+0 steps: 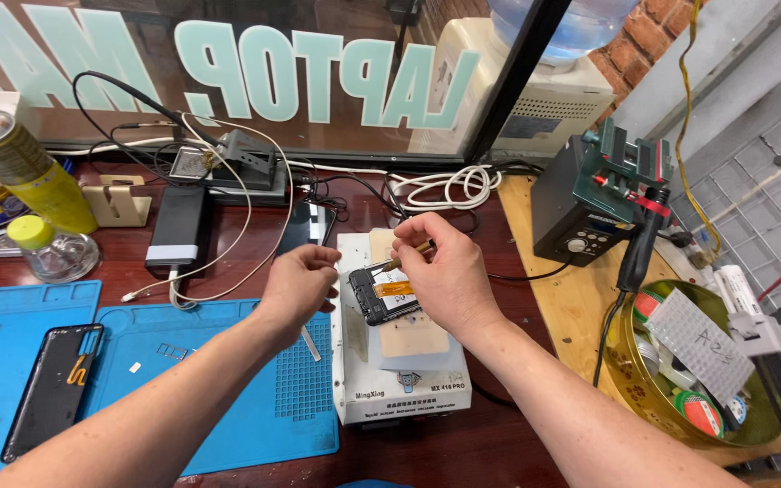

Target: The person uses a small metal tool to scrape and clean the edges of a disassembled smartphone motherboard. They then place a black screen assembly onto the motherboard and press it into place.

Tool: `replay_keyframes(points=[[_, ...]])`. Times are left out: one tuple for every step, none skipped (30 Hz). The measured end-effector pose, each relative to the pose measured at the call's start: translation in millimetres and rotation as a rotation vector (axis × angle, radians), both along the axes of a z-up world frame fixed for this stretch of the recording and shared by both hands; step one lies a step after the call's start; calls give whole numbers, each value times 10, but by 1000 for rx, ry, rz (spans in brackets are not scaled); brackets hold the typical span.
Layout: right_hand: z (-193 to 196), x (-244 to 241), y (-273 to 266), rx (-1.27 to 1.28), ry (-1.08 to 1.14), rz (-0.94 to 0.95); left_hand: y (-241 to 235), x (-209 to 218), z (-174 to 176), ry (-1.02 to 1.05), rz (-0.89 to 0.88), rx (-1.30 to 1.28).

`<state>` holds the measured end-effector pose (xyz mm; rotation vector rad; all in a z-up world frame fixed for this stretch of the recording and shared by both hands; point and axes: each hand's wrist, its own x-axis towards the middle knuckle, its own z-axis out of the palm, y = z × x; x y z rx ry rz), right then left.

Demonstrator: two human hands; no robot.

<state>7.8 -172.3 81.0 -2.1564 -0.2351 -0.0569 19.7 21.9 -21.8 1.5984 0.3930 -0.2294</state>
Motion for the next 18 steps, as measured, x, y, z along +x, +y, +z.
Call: replay_keyframes(points=[[2,-4,26,-5,7,7,-39,-62,16,52,9,-87],[1,-4,56,-16,-5,9,-67,-108,37,102,18,-174],[-3,-6,75,-28,-16,7,-95,-137,58,116,18,-250],[-7,-5,91,-41,-28,6,-119,-156,78,128,18,-327],[-11,0,105,-40,-32,3,-141,-166,98,140,17,-403],[-16,9,117,-39,-35,0,-164,-169,114,132,9,-392],[-24,16,127,-38,-39,-3,-186,-165,125,123,1,-382],[-30,28,133,-49,-45,1,-205,-160,132,115,-7,-371],[-34,42,135,-60,-50,4,-225,-149,138,112,-15,-347],[-38,55,138,-70,-56,6,-245,-131,143,109,-24,-323],[-43,66,138,-59,-55,10,-258,-121,144,107,-34,-299],[-46,79,137,-49,-55,13,-260,-119,142,106,-31,-284],[-48,90,128,-39,-54,14,-269,-113,139,106,-30,-271],[-48,102,116,-42,-70,13,-276,-107,138,105,-30,-257],[-50,114,111,-44,-86,13,-276,-110,135,107,-32,-261],[-54,123,110,-46,-101,13,-276,-119,132,110,-34,-266],[-63,128,113,-50,-94,18,-277,-125,130,112,-37,-271],[-74,132,119,-55,-87,23,-275,-128,130,115,-37,-266]])
